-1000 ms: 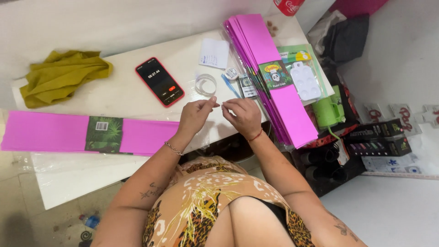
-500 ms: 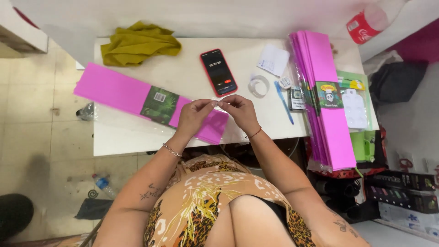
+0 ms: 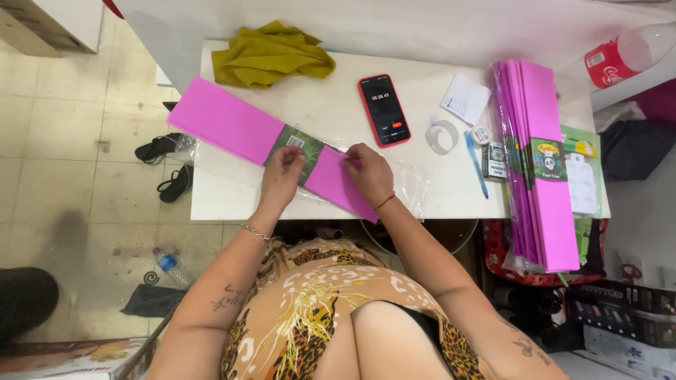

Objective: Labeling and organizing individual packages of pink crepe paper at a workstation.

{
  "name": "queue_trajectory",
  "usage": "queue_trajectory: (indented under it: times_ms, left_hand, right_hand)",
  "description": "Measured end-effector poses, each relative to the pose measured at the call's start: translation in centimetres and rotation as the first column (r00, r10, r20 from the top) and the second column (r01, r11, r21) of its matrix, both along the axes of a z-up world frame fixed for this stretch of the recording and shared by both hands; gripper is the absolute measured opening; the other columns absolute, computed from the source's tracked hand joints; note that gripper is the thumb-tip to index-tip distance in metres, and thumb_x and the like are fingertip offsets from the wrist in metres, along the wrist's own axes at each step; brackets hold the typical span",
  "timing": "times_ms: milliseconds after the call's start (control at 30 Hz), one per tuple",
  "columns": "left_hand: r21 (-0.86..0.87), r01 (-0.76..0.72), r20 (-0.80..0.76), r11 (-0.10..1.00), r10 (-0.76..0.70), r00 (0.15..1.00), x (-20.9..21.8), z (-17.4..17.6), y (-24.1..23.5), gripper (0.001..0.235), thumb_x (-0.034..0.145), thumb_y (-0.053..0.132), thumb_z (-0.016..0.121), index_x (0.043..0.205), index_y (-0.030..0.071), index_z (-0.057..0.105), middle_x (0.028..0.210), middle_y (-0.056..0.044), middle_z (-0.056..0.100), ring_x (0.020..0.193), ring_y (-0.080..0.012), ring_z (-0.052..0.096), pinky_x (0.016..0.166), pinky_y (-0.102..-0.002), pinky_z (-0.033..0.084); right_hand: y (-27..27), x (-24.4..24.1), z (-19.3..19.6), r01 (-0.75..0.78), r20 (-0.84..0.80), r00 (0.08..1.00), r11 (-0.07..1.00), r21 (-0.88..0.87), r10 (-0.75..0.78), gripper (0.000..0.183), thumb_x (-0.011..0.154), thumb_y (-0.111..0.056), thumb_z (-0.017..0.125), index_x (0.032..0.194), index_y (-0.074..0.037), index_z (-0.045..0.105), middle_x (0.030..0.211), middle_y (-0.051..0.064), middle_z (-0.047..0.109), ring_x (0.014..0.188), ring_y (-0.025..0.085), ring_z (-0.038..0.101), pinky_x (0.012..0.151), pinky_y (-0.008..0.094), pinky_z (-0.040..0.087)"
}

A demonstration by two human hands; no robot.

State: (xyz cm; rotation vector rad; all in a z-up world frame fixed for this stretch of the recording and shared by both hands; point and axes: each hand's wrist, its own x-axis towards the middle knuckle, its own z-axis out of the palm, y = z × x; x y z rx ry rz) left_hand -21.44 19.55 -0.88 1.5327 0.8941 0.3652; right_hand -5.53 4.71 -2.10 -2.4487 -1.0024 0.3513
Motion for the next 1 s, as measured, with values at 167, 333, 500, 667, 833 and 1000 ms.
queue_trajectory:
  times_ms: [167,333,500,667,833,1000]
  left_hand:
    - [-0.057,0.052,0.029,0.997,-0.05,0.998,0.0,-1.3,0.9,0.041,0.097,0.028,0.067,0.131,0.005,0.061,0.124,-0.02,0.067,0.114,-0.0334,0.068,0.091,-0.042,0.058]
    - [-0.15,0.069,0.09,0.986,-0.056,0.994,-0.2,-1.4,1.5,0.044,0.095,0.024,0.069,0.131,0.001,0.06,0.125,-0.025,0.065,0.113,-0.0353,0.068,0.09,-0.04,0.06]
    - [-0.18,0.104,0.123,0.978,-0.082,0.989,-0.4,-1.3,1.7,0.044,0.095,0.019,0.069,0.131,-0.003,0.058,0.123,-0.028,0.064,0.111,-0.0358,0.069,0.089,-0.04,0.061]
    - [-0.146,0.161,0.11,0.976,-0.145,0.983,-0.7,-2.3,2.0,0.043,0.095,0.023,0.07,0.13,0.0,0.06,0.122,-0.024,0.066,0.111,-0.0331,0.069,0.09,-0.04,0.06]
    - [-0.174,0.169,0.143,0.97,-0.145,0.979,-1.2,-1.1,2.0,0.042,0.096,0.025,0.07,0.131,0.002,0.06,0.123,-0.023,0.067,0.113,-0.0335,0.068,0.093,-0.042,0.059]
    - [-0.554,0.156,0.452,0.818,0.138,0.881,-1.5,2.7,1.7,0.085,0.102,0.052,0.058,0.155,0.003,0.014,0.15,-0.033,0.03,0.13,-0.0562,0.049,0.107,-0.064,0.046]
  right_hand:
    - [0.3,-0.6,0.0,0.076,-0.036,0.996,0.997,-0.013,-0.076,0.042,0.084,-0.03,0.08,0.12,-0.021,0.06,0.11,0.005,0.075,0.109,0.028,0.069,0.099,0.044,0.054]
    - [0.5,-0.4,-1.8,0.073,0.091,0.993,0.997,-0.039,-0.069,0.032,0.087,-0.029,0.078,0.114,-0.024,0.062,0.101,-0.006,0.076,0.106,0.02,0.07,0.098,0.038,0.053]
    - [0.8,-2.1,-1.0,0.201,0.001,0.98,0.978,-0.052,-0.201,0.036,0.085,-0.03,0.08,0.117,-0.025,0.063,0.107,-0.003,0.076,0.109,0.021,0.07,0.101,0.039,0.052]
    - [0.0,-2.1,-2.5,0.225,-0.009,0.974,0.974,0.037,-0.225,0.033,0.084,-0.02,0.079,0.113,-0.022,0.064,0.1,-0.002,0.077,0.105,0.024,0.072,0.098,0.042,0.054]
    - [-0.4,-4.2,0.4,0.272,-0.06,0.962,0.946,0.174,-0.266,0.034,0.086,-0.018,0.077,0.116,-0.021,0.06,0.101,0.001,0.077,0.104,0.027,0.073,0.095,0.045,0.055]
    - [-1.4,-6.6,0.9,-0.083,0.505,0.859,0.951,0.296,-0.082,0.024,0.09,-0.021,0.079,0.107,-0.024,0.064,0.089,-0.01,0.072,0.084,0.013,0.073,0.075,0.027,0.059]
